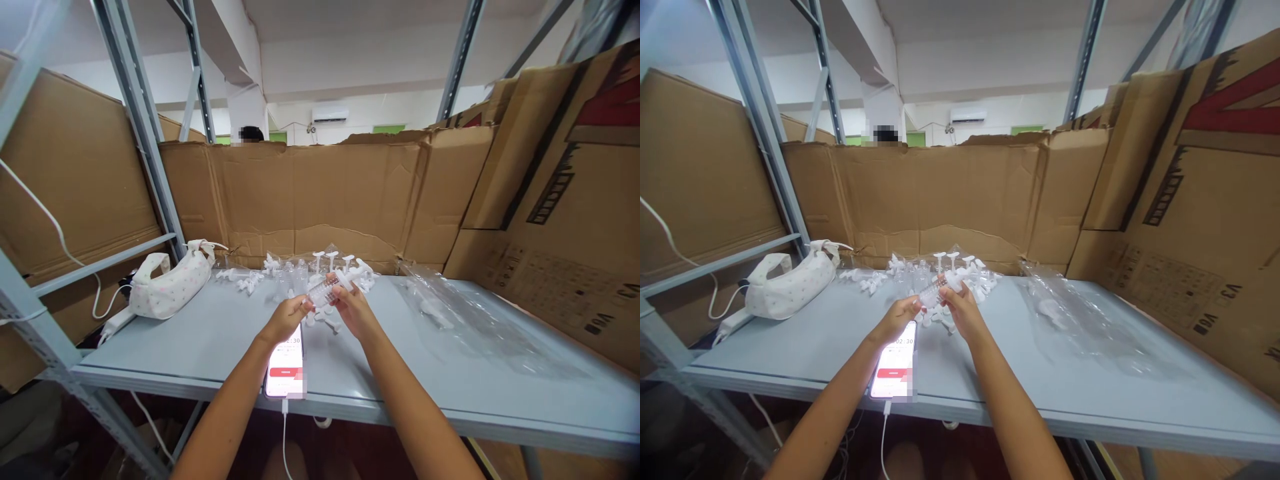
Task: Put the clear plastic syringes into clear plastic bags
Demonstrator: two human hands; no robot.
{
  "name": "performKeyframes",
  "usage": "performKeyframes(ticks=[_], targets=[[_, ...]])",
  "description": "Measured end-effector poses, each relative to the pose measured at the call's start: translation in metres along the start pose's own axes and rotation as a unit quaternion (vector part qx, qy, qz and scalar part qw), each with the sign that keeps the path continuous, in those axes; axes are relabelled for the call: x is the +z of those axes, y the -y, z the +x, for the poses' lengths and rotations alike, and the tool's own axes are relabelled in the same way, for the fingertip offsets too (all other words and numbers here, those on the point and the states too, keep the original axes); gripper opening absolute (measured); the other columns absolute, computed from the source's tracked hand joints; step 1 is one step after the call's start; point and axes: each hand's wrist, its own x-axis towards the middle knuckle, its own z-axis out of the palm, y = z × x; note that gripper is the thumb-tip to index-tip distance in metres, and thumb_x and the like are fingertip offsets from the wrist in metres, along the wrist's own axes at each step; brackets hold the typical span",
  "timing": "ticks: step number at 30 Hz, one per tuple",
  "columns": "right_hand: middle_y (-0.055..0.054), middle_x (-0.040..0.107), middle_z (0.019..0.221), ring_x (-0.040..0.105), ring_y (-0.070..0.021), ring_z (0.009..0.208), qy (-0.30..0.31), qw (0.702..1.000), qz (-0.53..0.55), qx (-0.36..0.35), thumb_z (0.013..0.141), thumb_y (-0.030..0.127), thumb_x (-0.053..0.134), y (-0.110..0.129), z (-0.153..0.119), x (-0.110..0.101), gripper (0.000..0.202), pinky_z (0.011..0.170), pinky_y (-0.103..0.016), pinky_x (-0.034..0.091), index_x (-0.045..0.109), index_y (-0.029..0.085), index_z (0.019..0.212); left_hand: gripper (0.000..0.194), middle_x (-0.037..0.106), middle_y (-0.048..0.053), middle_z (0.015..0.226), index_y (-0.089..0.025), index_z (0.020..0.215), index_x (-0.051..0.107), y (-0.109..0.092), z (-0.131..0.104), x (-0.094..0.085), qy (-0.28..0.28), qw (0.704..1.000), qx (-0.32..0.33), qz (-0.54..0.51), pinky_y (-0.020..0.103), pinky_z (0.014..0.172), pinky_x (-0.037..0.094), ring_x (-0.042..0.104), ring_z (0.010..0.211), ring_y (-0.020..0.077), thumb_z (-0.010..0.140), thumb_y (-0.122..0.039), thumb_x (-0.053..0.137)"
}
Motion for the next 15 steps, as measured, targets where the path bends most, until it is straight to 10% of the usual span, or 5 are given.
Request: performKeyframes(ticks=[6, 15], targets=[[0.000, 0.063, 0.082, 0.054, -0.0109, 0.063, -0.067, 0.996, 0.047, 0.018, 0.059, 0.038, 0.079, -0.017, 0.005, 0.005, 0.036, 0.060, -0.026, 0.045, 0.062, 0.021, 0.086, 0.032, 0.061, 0.004, 0.098, -0.022, 0.104, 0.055, 0.002, 0.001, -0.006, -0.167, 0.977, 0.029, 0.131, 0.030, 0.078, 0.047, 0.058, 0.092, 0.0181, 0.082, -0.045, 0.055], [0.000, 0.065, 0.082, 0.056, -0.0105, 0.059, -0.067, 0.996, 0.057, 0.034, 0.060, 0.039, 0.079, -0.019, 0.004, 0.005, 0.035, 0.059, -0.026, 0.047, 0.060, 0.020, 0.082, 0.024, 0.065, 0.005, 0.098, -0.020, 0.094, 0.061, 0.009, 0.005, -0.013, -0.148, 0.982, 0.024, 0.116, 0.029, 0.076, 0.047, 0.060, 0.093, 0.0197, 0.084, -0.040, 0.053]])
